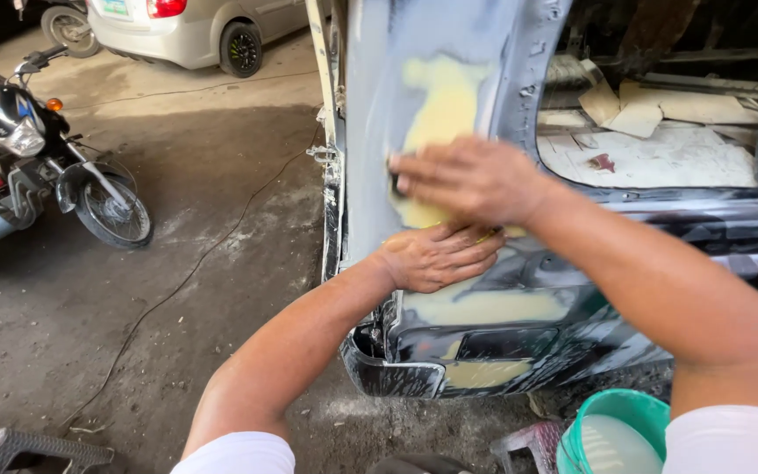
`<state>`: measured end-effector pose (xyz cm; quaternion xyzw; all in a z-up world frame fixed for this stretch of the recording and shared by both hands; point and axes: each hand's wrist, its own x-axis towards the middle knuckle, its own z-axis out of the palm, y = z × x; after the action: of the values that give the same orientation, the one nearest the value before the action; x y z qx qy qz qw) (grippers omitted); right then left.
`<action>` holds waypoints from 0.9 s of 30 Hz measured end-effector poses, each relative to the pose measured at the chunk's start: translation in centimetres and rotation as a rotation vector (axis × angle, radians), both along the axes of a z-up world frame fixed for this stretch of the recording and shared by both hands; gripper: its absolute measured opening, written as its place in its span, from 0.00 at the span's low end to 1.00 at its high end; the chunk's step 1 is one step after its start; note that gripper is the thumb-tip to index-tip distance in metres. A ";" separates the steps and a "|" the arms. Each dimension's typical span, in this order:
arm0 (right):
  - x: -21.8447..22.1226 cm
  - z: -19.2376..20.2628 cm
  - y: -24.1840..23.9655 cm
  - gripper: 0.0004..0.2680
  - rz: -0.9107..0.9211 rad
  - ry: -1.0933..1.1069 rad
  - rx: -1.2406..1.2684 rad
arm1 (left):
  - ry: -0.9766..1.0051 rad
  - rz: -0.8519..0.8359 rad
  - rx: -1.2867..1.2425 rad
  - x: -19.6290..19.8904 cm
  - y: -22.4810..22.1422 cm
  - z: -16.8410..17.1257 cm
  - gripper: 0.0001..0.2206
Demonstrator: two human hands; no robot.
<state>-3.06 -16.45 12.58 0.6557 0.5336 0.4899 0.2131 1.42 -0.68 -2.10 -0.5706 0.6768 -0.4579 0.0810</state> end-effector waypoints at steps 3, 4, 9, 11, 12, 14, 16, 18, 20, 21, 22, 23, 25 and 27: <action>-0.2 5.5 -1.8 0.05 -0.013 -0.135 0.208 | -0.066 0.074 -0.051 -1.7 0.5 1.9 0.22; -1.0 5.6 -1.6 0.05 -0.017 -0.133 0.212 | -0.064 0.070 -0.047 -1.8 0.4 1.8 0.22; -1.3 3.0 -1.7 0.09 -0.012 -0.067 0.021 | -0.059 0.078 -0.017 -1.7 0.6 2.1 0.23; -0.8 4.8 -2.9 0.08 -0.018 -0.071 0.076 | -0.064 0.078 -0.047 -1.7 0.7 1.8 0.22; -0.7 5.7 -3.5 0.07 -0.020 -0.075 0.128 | -0.070 0.081 -0.078 -1.9 0.8 1.6 0.22; -0.5 5.4 -3.1 0.06 -0.082 -0.129 0.316 | -0.074 0.067 -0.071 -1.9 0.6 1.9 0.22; -0.6 3.2 -2.7 0.06 -0.131 -0.191 0.499 | -0.086 0.060 -0.070 -1.7 0.6 2.3 0.21; -1.2 -1.1 -2.3 0.08 -0.007 -0.058 0.114 | -0.060 0.097 0.002 -1.9 0.6 2.3 0.22; -1.0 1.3 -2.9 0.08 -0.006 -0.071 0.114 | -0.055 0.094 -0.009 -1.9 0.6 2.4 0.22; -1.0 2.4 -3.2 0.08 -0.007 -0.080 0.121 | -0.047 0.088 -0.012 -2.1 0.6 2.4 0.22; -0.6 3.2 -3.4 0.08 -0.009 -0.077 0.123 | -0.044 0.087 -0.010 -2.2 0.6 2.3 0.22; -0.1 4.1 -3.6 0.06 0.010 -0.100 0.286 | -0.049 0.076 -0.044 -2.2 0.6 2.3 0.22; 0.1 3.7 -3.3 0.04 0.036 -0.128 0.449 | -0.061 0.068 -0.080 -2.1 0.7 2.4 0.21; -0.2 1.1 -2.4 0.06 0.063 -0.105 0.419 | -0.040 0.081 -0.061 -2.0 0.8 2.4 0.21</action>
<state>-3.30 -18.88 13.64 0.6422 0.4285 0.6300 0.0844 -0.54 0.09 0.30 -0.5904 0.6373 -0.4860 0.0956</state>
